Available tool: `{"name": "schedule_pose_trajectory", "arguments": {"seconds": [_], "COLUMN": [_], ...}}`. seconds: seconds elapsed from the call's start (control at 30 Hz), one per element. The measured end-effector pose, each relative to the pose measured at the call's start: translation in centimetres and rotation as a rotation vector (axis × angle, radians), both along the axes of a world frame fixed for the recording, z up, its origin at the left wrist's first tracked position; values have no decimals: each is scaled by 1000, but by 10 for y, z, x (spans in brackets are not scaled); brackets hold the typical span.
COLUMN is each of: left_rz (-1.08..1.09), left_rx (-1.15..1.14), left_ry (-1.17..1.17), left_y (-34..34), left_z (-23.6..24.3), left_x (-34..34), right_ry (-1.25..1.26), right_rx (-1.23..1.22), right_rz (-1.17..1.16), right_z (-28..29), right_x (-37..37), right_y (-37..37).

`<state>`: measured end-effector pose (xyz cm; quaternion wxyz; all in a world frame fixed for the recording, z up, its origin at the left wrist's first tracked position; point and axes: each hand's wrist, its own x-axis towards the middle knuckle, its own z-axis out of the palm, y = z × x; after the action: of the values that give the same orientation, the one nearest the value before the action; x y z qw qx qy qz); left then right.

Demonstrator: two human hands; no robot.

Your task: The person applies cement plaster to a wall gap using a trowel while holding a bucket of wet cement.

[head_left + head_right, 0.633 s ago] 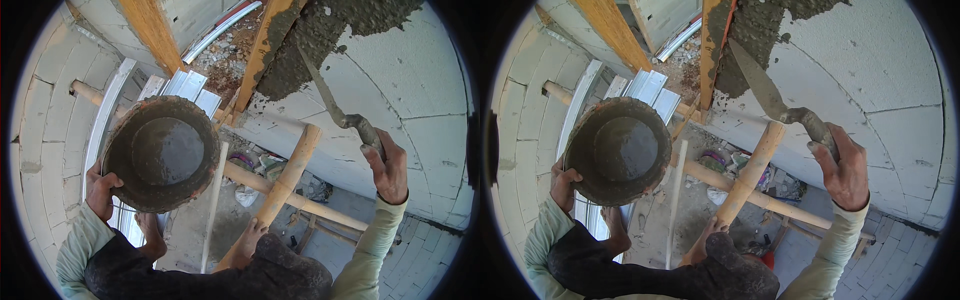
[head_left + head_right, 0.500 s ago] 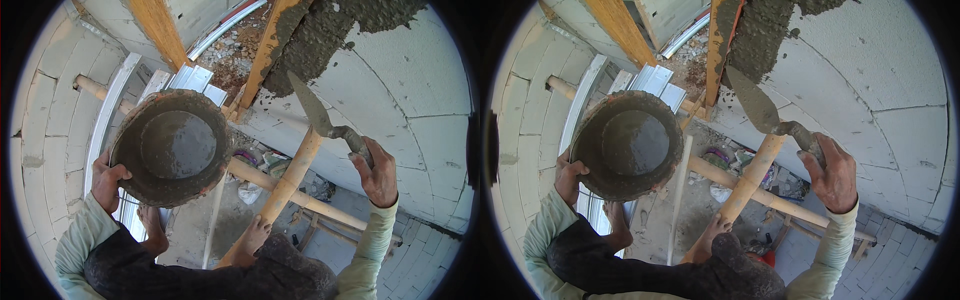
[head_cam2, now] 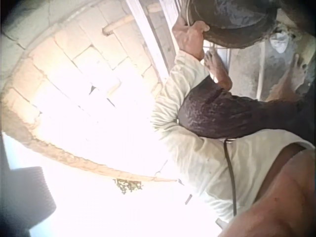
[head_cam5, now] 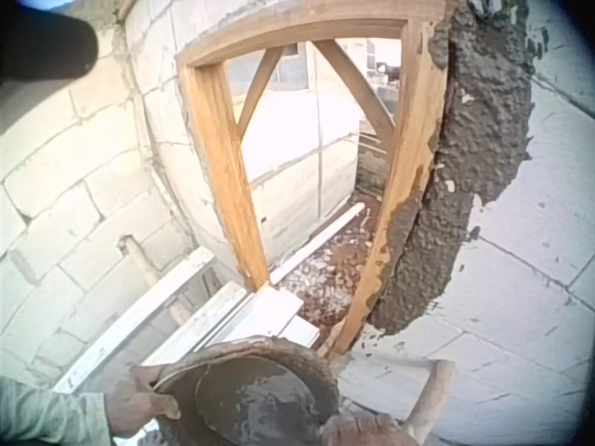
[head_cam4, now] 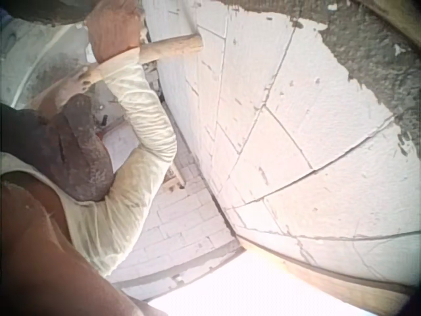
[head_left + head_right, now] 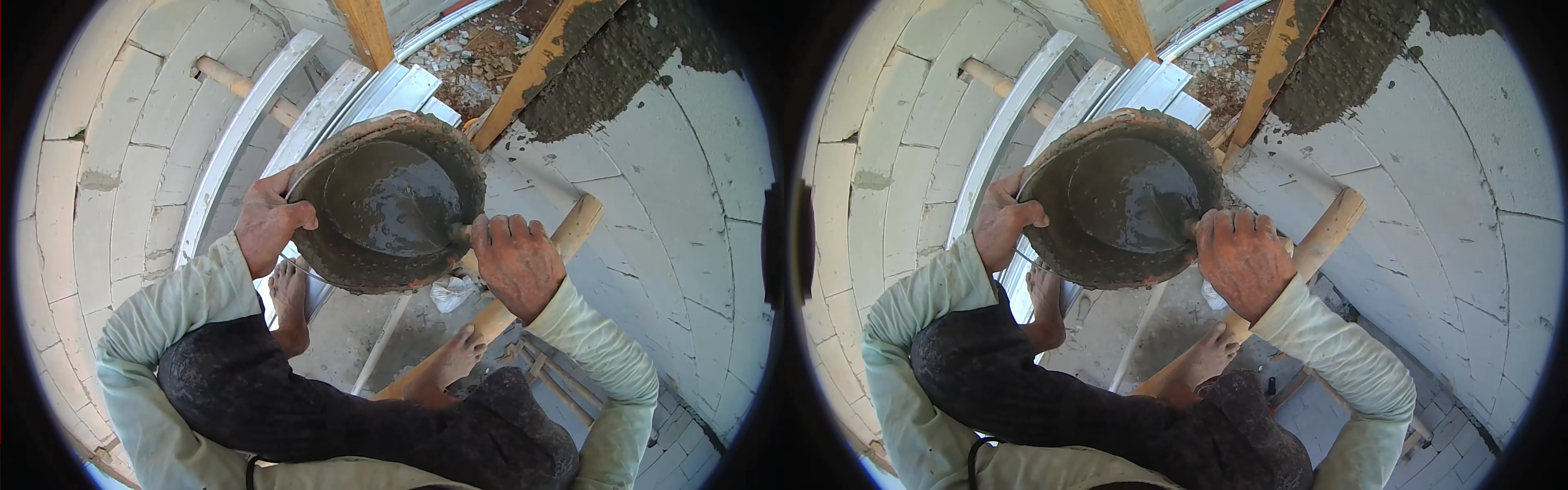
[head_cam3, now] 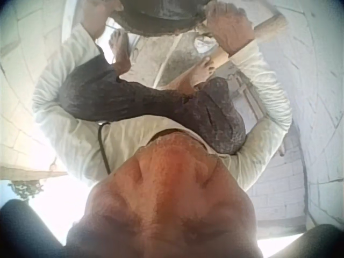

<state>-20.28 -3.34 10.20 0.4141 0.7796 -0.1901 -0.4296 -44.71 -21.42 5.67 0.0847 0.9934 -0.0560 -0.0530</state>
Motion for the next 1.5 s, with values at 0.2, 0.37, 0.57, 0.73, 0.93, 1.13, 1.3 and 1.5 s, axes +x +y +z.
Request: {"name": "schedule_pose_trajectory", "arguments": {"seconds": [0.2,0.37,0.57,0.73,0.93,1.13,1.3,1.5], "left_rz": [-11,46,134,176,300,357,286,292], "left_rx": [29,-28,-55,-36,-51,-7,22,56], "left_ry": [22,80,58,-18,-8,-45,-23,-28], "left_y": [5,16,10,24,18,15,15,19], "left_z": [-9,-11,-7,-7,-4,1,-10,-10], "left_x": [8,15,12,24,20,19,26,29], "right_ry": [-100,-233,-296,-277,-214,-184,-96,-431], "right_rx": [439,537,456,356,324,834,535,471], "right_rz": [-138,-164,-263,-358,-442,-387,-567,-755], "right_z": [-22,-8,-4,-16,-42,-91,-94,42], "right_x": [-19,-34,-69,-95,-116,-113,-90,-119], "right_y": [-3,-12,-34,-54,-62,-112,-158,-105]}}
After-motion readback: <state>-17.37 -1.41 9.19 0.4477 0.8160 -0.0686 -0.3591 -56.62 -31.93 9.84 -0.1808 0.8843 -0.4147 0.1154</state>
